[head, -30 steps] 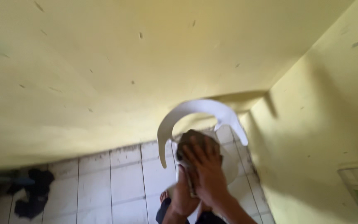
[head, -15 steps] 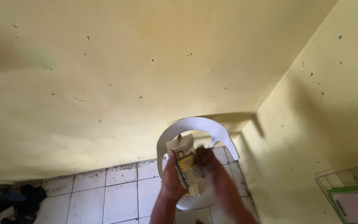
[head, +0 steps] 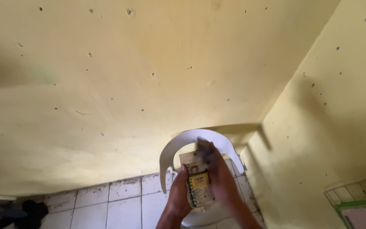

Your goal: The person repeatedly picks up packaged phone accessories from a wall grid, wipes them with a cloth, and returns them to the grid. The task involves handling multiple items one by one in a repetitive cycle.

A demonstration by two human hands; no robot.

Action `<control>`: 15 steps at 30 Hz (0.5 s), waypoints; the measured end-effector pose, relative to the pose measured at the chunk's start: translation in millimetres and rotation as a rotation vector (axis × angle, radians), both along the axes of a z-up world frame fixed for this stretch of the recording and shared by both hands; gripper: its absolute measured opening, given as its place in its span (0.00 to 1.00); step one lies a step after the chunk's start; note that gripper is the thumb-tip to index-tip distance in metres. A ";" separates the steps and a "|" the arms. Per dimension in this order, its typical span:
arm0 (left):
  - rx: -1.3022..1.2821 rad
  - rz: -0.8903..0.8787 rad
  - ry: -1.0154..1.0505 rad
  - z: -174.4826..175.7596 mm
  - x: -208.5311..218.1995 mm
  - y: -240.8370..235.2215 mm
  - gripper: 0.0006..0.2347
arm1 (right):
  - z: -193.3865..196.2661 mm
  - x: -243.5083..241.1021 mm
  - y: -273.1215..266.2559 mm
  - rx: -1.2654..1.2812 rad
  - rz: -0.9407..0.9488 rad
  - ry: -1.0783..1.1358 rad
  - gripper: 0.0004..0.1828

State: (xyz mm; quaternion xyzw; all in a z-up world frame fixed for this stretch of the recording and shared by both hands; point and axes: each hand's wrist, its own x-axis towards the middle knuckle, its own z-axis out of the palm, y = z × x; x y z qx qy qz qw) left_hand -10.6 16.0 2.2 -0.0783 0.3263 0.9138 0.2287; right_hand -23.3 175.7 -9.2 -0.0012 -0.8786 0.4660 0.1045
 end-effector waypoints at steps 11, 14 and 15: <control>-0.856 0.308 0.437 -19.4 -5.4 58.7 0.21 | 9.7 52.4 -26.3 -0.406 0.123 0.219 0.35; -0.108 0.002 0.106 -23.9 -1.5 55.1 0.25 | 10.8 49.3 -18.1 -0.347 0.096 0.199 0.35; 0.214 -0.070 0.002 -25.1 1.9 53.7 0.28 | 7.7 50.3 -8.3 -0.255 0.086 0.223 0.34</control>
